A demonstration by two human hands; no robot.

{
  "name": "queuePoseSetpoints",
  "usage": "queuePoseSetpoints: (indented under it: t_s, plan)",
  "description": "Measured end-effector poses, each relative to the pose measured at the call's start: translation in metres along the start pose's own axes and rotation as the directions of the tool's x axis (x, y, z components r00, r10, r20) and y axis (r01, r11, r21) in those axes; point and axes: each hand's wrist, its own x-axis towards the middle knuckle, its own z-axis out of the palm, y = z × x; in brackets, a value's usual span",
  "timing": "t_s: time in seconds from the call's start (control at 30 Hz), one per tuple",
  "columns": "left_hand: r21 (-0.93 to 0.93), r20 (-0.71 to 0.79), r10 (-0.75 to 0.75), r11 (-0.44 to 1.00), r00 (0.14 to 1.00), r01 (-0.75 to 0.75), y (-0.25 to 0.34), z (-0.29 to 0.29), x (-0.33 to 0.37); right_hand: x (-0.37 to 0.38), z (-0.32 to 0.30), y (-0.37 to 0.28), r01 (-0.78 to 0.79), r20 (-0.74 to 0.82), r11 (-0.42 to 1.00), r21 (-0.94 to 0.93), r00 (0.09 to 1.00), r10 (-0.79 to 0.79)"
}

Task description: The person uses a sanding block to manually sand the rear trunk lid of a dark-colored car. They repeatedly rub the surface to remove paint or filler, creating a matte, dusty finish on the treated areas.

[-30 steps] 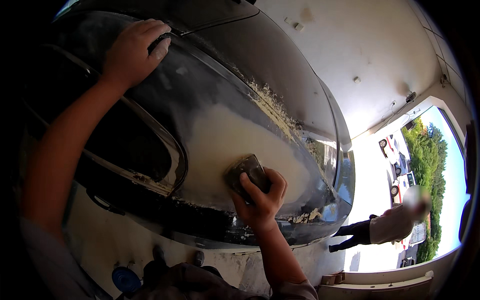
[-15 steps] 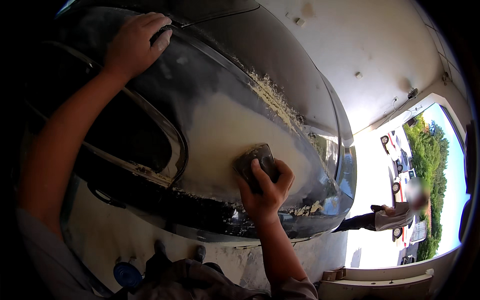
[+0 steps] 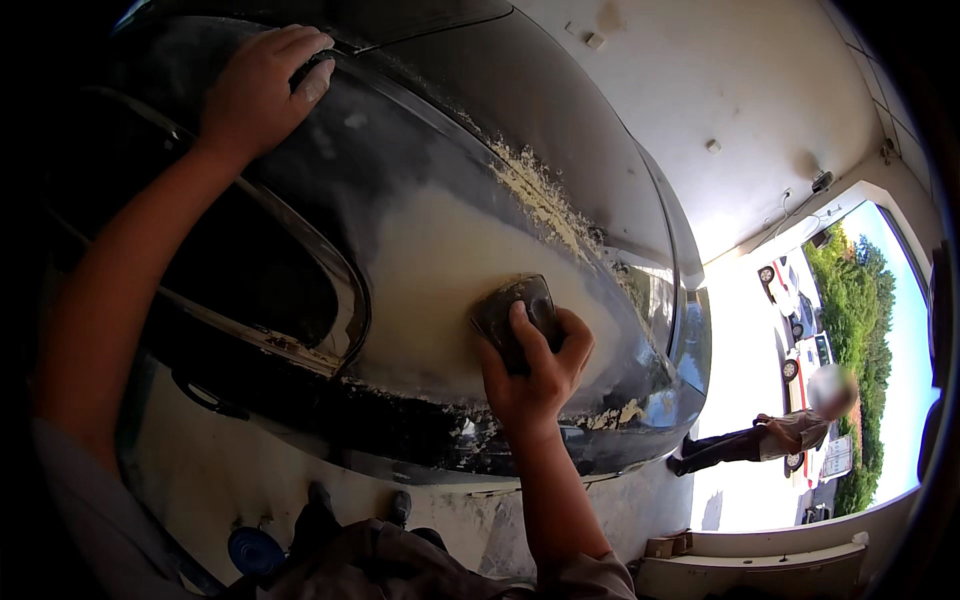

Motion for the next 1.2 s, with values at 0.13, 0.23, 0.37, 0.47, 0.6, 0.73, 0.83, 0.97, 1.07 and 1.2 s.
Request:
queuePoseSetpoints:
  t_s: [0.13,0.23,0.37,0.47,0.6,0.73,0.83,0.97,1.07,1.2]
  plan:
    - [-0.027,-0.003,0.042,0.999,0.999,-0.042,-0.002,0.003,0.005,0.112,0.024,0.002,-0.128,0.039,0.989,0.074,0.991,0.126]
    - [-0.070,0.035,0.033,0.997,0.999,-0.031,0.004,0.002,0.012,0.140,0.027,0.010,-0.157,0.008,0.987,-0.023,0.988,0.157]
    - [-0.030,0.059,0.044,0.999,0.997,-0.043,-0.002,0.000,0.002,0.018,0.009,0.006,0.004,-0.046,0.999,-0.043,0.999,-0.006]
    - [-0.020,0.042,0.031,0.999,0.999,-0.030,0.001,0.002,0.000,-0.031,-0.012,-0.001,-0.042,0.000,0.999,-0.028,0.999,0.042]
    - [-0.051,0.046,0.014,0.999,0.999,-0.012,-0.004,0.002,0.003,0.085,0.007,0.009,-0.036,-0.009,0.999,-0.005,0.999,0.036]
    - [-0.034,0.050,0.016,0.999,0.999,-0.014,-0.008,0.011,0.007,0.143,0.022,0.020,-0.101,0.001,0.994,-0.051,0.995,0.101]
    - [0.020,0.070,0.046,0.999,0.996,-0.048,-0.021,0.007,0.000,0.046,0.008,0.011,-0.015,-0.015,0.999,-0.028,1.000,0.015]
    - [0.008,0.025,0.070,0.997,0.997,-0.070,-0.012,0.001,0.001,-0.003,-0.007,-0.001,-0.026,0.012,1.000,0.002,1.000,0.026]
    - [-0.024,0.044,0.053,0.998,0.998,-0.052,-0.014,-0.003,0.001,0.098,0.021,-0.001,0.021,0.002,1.000,0.015,1.000,-0.021]
    - [-0.107,-0.063,0.111,0.987,0.992,-0.117,0.034,-0.014,0.017,0.149,0.030,0.015,0.002,-0.025,0.998,-0.058,1.000,-0.003]
